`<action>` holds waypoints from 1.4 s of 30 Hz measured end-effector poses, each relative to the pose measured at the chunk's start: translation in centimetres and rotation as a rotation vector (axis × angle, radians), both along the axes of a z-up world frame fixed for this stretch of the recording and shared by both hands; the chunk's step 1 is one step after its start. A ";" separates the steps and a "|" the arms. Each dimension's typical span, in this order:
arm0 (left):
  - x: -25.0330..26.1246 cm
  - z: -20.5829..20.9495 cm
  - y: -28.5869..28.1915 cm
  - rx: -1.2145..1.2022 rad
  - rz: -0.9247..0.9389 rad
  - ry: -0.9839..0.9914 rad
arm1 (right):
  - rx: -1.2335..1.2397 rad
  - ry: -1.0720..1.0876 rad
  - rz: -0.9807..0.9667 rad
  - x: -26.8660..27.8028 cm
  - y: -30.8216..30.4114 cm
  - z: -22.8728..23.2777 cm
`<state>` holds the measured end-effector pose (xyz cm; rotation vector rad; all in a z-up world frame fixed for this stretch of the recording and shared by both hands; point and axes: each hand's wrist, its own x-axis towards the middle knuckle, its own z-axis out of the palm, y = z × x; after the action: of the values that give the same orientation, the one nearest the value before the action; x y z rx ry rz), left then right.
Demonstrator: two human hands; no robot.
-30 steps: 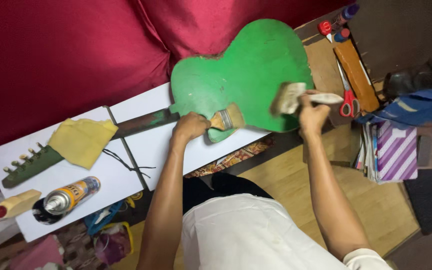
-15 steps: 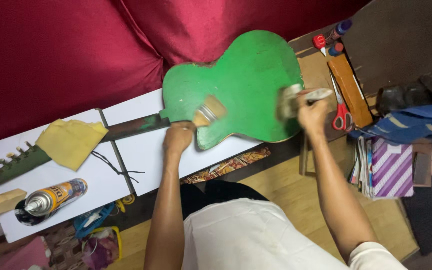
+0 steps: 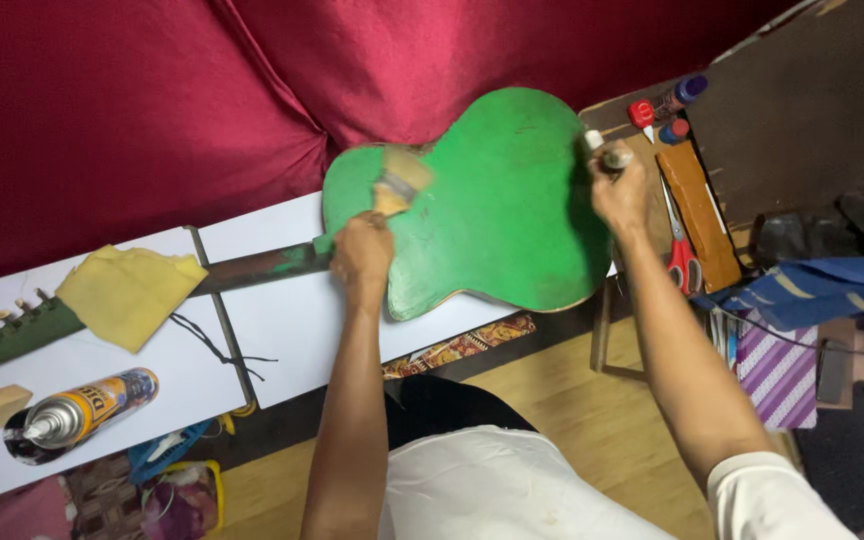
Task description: The person cleans a green guitar-shaped object by first applying a liquid from a small bottle, then using a spray can, and finally scrubbing with brushes and a sponge. The person repeatedly scrubs the surface of the object with different tools.
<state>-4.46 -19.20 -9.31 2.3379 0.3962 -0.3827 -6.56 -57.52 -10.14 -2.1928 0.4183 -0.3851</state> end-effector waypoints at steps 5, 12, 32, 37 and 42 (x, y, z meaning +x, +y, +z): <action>-0.3 -1.1 -0.6 0.004 -0.192 -0.088 | -0.326 -0.079 0.313 1.5 3.6 -0.7; 0.2 -0.7 2.2 0.004 -0.012 -0.060 | -0.371 -0.198 0.557 3.9 3.9 -0.4; -8.2 -4.8 20.2 -0.197 0.087 0.373 | -0.155 -0.059 0.812 -3.4 20.2 4.1; -15.4 -11.8 22.0 0.038 0.074 0.192 | -0.250 -0.277 0.655 -2.0 24.7 4.6; -19.5 -18.4 17.5 -0.097 0.370 -0.028 | -0.206 -0.096 1.018 -0.9 29.0 5.2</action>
<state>-23.96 -1.67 -27.66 2.1157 0.7636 -0.1845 -7.43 -28.48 -4.90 -2.2541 -0.8127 0.0416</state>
